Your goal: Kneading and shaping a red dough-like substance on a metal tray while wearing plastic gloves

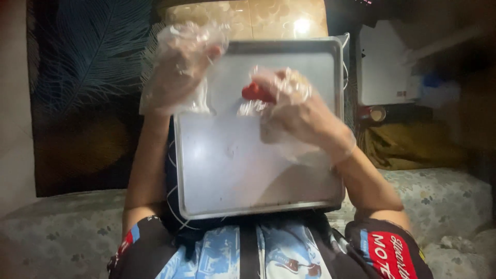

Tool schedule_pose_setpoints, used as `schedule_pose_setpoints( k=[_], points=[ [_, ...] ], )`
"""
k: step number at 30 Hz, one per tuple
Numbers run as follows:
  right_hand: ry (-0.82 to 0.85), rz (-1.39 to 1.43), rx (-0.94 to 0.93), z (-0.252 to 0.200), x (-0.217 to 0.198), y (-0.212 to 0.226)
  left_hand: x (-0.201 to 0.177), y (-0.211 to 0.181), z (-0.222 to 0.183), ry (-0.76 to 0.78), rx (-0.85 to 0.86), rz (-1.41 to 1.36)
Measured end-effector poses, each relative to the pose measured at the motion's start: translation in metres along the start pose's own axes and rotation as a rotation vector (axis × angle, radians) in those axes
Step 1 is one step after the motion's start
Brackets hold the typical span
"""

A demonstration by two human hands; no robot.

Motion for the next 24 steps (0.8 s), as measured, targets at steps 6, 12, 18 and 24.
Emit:
schedule_pose_setpoints(
  k=[6,12,18,24],
  points=[
    [0.08,-0.049,0.135,-0.003,0.008,0.012,-0.013,-0.013,-0.02,-0.242,0.216,-0.101],
    [0.21,-0.386,-0.257,0.004,0.017,0.038,-0.006,-0.01,-0.023,-0.329,0.271,-0.096],
    [0.305,-0.505,-0.236,0.01,0.057,0.002,0.02,0.012,-0.012,-0.231,0.161,-0.114],
    [0.152,-0.415,-0.002,0.004,0.042,-0.005,0.025,0.02,-0.018,-0.5,0.326,-0.027]
  ],
)
Point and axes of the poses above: each hand's wrist, its own z-axis towards the middle knuckle, its own x-axis out of the palm, y = z × x, the point moved 8 cm from there along z, towards the middle knuckle, and after that the axes turned 6 degrees about -x, right-handed, at the moved point
